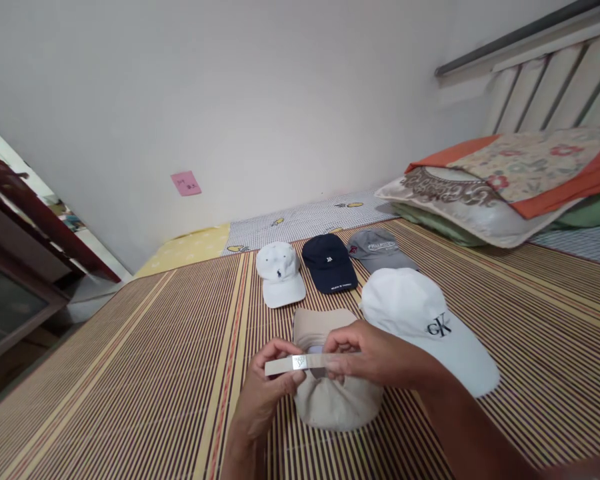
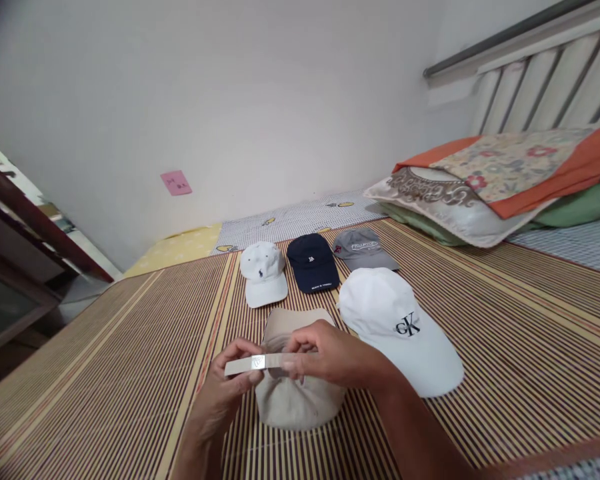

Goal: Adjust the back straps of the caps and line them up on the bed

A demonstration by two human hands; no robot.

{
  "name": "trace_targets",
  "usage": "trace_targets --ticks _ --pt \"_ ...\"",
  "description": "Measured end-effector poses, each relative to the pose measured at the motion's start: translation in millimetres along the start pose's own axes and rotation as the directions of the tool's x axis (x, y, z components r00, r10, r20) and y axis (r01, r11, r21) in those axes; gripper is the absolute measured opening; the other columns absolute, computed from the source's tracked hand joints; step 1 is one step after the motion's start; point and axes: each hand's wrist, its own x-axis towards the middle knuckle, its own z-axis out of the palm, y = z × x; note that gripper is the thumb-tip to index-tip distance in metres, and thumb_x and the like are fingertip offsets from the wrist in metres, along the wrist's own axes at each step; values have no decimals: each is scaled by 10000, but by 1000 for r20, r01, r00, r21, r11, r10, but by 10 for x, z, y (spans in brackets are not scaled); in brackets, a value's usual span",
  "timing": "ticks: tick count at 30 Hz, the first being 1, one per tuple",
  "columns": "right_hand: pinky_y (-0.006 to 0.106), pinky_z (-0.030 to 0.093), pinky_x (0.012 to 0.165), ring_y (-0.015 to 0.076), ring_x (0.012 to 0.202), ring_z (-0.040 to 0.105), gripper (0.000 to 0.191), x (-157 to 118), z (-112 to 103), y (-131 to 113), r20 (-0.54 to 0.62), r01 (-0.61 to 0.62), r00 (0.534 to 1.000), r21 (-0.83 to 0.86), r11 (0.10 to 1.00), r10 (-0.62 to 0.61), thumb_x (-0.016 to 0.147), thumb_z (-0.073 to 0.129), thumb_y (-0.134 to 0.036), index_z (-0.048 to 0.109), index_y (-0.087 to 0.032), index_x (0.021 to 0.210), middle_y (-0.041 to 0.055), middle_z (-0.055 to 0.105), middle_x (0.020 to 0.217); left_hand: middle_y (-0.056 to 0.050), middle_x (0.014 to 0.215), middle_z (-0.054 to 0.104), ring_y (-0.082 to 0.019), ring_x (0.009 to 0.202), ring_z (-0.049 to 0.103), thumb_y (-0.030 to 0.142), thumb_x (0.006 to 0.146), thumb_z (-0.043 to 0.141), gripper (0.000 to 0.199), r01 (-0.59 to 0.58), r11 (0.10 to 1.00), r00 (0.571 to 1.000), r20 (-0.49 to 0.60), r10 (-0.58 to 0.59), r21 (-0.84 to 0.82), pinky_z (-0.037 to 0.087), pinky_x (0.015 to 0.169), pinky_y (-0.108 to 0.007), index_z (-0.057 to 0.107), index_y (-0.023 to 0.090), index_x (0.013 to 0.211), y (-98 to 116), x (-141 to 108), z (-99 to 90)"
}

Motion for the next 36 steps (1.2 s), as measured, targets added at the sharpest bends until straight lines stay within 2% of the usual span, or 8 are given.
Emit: trace_targets --ticks 3,8,11,14,18,25,31,36 --pt "239 379 624 141 716 563 373 -37 -82 5 54 -35 998 -106 994 41 749 817 -496 764 -170 923 -10 681 788 22 788 649 -96 665 503 333 707 911 299 -1 1000 1000 14 1 3 388 624 -208 713 216 899 -22 3 -28" --pt "226 362 602 144 725 550 401 28 -39 38 64 -49 996 -182 982 61 636 874 -375 772 -178 970 -16 674 813 17 785 655 -109 682 512 351 702 909 299 7 1000 1000 19 -7 27 403 641 -220 714 217 885 -22 -3 -30" --pt "216 358 568 122 650 543 356 32 -11 35 163 -74 984 -18 997 76 655 856 -378 747 -159 914 -26 652 737 16 761 647 -115 669 510 364 684 916 308 9 998 1000 2 -9 56 400 627 -224 719 211 864 14 -8 -3" --pt "232 426 594 135 602 604 435 -3 -21 29 257 -101 965 219 970 42 781 775 -496 722 -151 1041 -11 689 671 11 751 645 -121 668 510 361 677 920 308 18 994 1000 -1 -18 105 391 617 -226 724 204 856 49 -17 21" --pt "254 463 641 158 658 659 437 -35 -76 70 174 -68 984 187 980 35 884 698 -517 716 -160 1136 27 749 721 8 765 650 -126 687 518 361 700 908 292 18 992 1000 16 -20 127 387 626 -230 730 204 870 68 -21 27" --pt "220 365 587 123 663 594 320 -55 -192 171 31 -4 1000 60 998 2 859 738 -450 763 -153 975 12 720 770 7 769 661 -121 679 527 355 676 923 307 60 988 997 42 -67 142 384 629 -225 745 195 867 90 -22 -26" --pt "251 479 640 144 645 659 267 -17 -35 64 103 -71 993 169 983 54 839 765 -405 747 -155 932 15 729 712 18 790 657 -113 700 530 330 712 907 275 54 991 996 63 -62 123 387 642 -216 749 219 909 56 -31 -46" --pt "227 451 582 112 552 609 255 29 78 -14 68 -33 997 153 988 23 855 729 -403 717 -158 786 -10 686 621 10 776 648 -119 697 515 334 701 912 285 28 997 997 69 -34 77 386 641 -227 746 210 898 2 -26 -45"
